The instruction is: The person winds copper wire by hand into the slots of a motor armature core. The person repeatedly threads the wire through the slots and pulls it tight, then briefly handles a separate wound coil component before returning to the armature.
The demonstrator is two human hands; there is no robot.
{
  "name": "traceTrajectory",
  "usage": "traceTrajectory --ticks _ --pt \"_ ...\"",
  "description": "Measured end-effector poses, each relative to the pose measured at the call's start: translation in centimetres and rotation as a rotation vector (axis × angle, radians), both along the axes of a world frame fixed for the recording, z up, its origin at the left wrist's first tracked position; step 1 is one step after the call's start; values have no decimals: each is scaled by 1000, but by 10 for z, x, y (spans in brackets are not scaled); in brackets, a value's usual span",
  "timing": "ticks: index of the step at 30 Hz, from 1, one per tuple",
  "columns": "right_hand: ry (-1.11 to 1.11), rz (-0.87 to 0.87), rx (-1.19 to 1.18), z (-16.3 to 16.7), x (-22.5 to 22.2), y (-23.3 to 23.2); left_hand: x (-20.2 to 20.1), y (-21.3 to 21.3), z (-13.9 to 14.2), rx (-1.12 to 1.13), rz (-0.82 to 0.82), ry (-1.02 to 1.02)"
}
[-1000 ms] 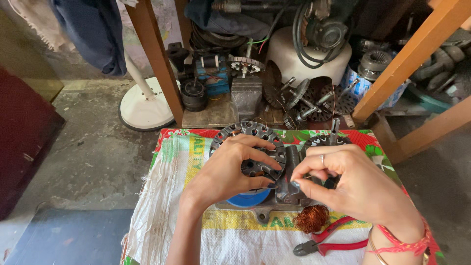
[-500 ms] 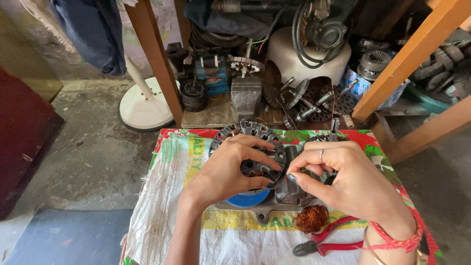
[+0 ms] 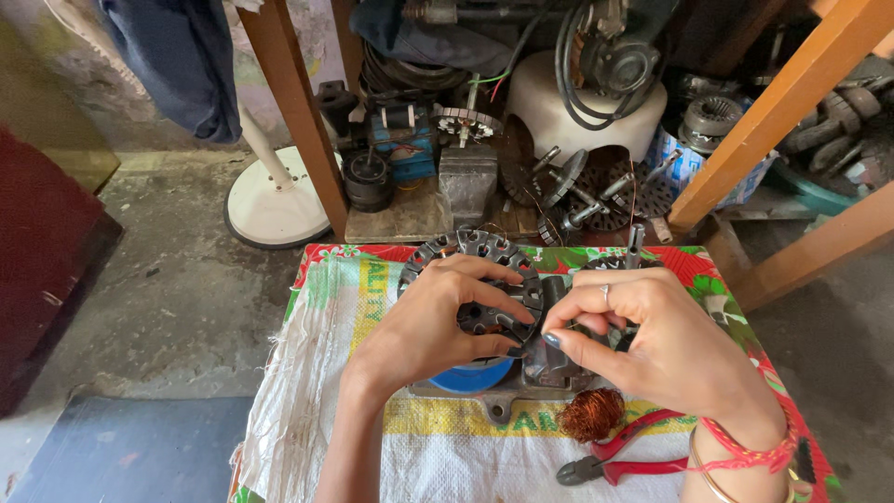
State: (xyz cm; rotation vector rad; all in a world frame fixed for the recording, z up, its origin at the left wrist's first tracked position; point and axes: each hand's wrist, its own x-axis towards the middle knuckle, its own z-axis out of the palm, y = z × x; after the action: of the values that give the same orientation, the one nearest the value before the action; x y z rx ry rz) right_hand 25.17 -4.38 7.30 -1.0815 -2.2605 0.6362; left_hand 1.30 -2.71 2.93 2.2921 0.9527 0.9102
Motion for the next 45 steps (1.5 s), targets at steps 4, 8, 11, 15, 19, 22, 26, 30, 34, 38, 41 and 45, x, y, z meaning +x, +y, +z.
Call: traceTrajectory --ticks 4,8,11,15,19,22,26,30,34,38,41,45 --pt "10 47 -49 -1 1 2 0 0 0 2 2 1" --pt "36 93 -94 -1 2 2 -1 0 0 2 -14 -6" --pt "46 72 -118 1 3 2 -1 0 0 12 -10 -1" --pt "51 69 -76 2 1 1 -1 0 0 -2 -12 3" --pt "115 -12 -45 4 3 -4 -1 0 0 11 -18 -4" --pt "220 -39 51 4 6 -6 -1 0 0 27 -18 -2" --pt "380 -105 151 1 8 -6 -1 -1 0 9 -9 0" --pt "286 -287 310 -2 7 0 -4 -1 0 -45 21 -40" --pt "199 -421 254 3 2 1 -7 -2 1 -37 46 -63" --pt "-81 -420 624 10 -13 -5 -6 -2 1 -32 51 -65" --pt "-158 -266 805 8 -29 -15 -4 -2 -1 -19 35 -81" --pt "-123 -19 654 -1 -44 -14 -4 -2 -2 0 62 -98"
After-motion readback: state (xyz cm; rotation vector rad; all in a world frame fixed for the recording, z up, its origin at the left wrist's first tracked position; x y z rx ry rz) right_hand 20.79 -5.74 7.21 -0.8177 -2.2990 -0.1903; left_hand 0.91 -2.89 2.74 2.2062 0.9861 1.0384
